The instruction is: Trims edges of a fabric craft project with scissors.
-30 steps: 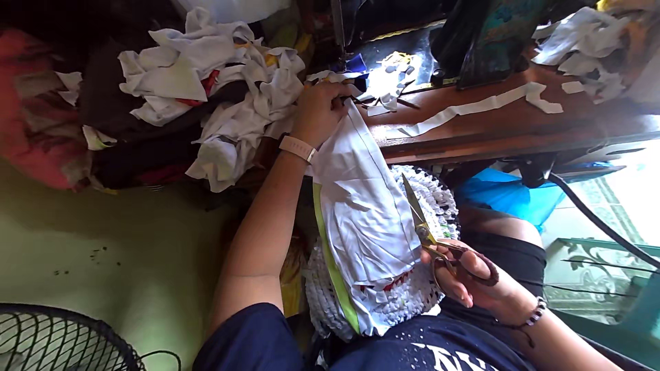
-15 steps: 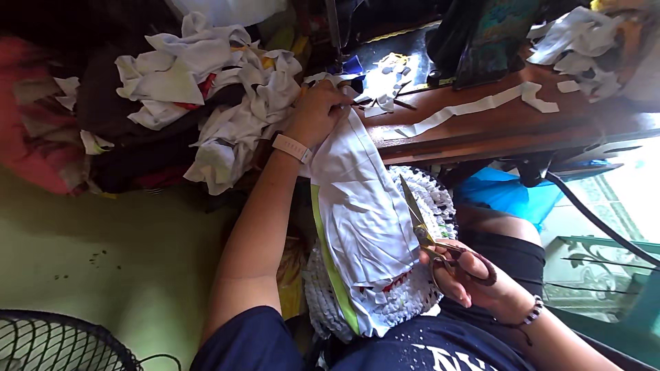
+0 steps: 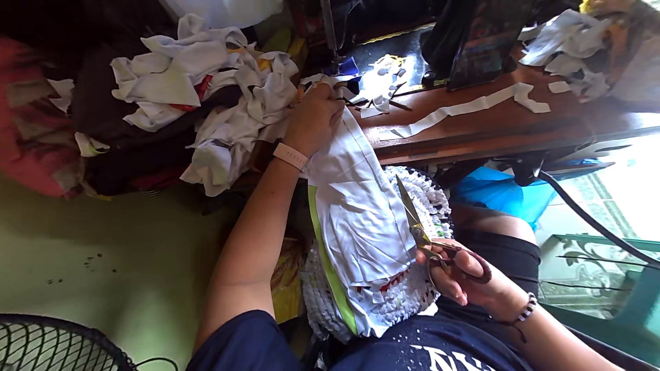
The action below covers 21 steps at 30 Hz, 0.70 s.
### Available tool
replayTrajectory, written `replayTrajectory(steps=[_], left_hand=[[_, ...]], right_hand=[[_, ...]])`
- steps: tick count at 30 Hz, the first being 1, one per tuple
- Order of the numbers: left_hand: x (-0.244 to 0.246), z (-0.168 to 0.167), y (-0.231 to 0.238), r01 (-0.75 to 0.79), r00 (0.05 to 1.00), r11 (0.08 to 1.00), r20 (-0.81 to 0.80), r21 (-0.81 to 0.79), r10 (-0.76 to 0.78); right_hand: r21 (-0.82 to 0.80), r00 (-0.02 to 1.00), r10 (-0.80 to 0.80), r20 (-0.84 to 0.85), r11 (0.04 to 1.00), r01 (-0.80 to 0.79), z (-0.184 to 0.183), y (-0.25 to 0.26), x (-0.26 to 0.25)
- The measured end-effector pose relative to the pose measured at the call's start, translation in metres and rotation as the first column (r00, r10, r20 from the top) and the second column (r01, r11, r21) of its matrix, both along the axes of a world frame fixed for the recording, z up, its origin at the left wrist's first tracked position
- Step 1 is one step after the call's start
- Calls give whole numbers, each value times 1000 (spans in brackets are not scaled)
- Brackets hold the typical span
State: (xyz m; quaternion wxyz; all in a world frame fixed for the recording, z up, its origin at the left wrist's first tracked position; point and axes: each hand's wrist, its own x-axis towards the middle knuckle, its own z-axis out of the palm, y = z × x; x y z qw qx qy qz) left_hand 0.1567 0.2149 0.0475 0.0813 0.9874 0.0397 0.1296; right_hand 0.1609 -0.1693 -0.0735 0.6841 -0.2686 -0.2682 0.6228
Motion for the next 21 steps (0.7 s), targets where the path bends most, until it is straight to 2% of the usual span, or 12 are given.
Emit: replayTrajectory(steps=[3,5,8,11,16,21], left_hand=[[-7,2,-19,-7,991,999,137,37,2],[-16,5,-40,34,976,999,215,-10,-31],[-30,-2,-73,32,983,996,184,-88,-15],[-38,-14,-88,-38,991,995,121,-88,49],[-38,-25,-86,-143,989,989,27,-49,144],[-42,-32,-84,-128,992,992,12,-3,128]], right_hand=[[6,1000,5,-1,1000,-5,-1,1,1],[7,1000,10,-3,1000,-10,-1,1,1],[4,1000,14,-5,1000,-14,0,0,1],[-2,1000,12,-18,1000,-12,0,0,1],[-18,1000,10,-7,1000,-11,1,0,1],[-16,1000,12,-4,1000,-12,1,0,1]])
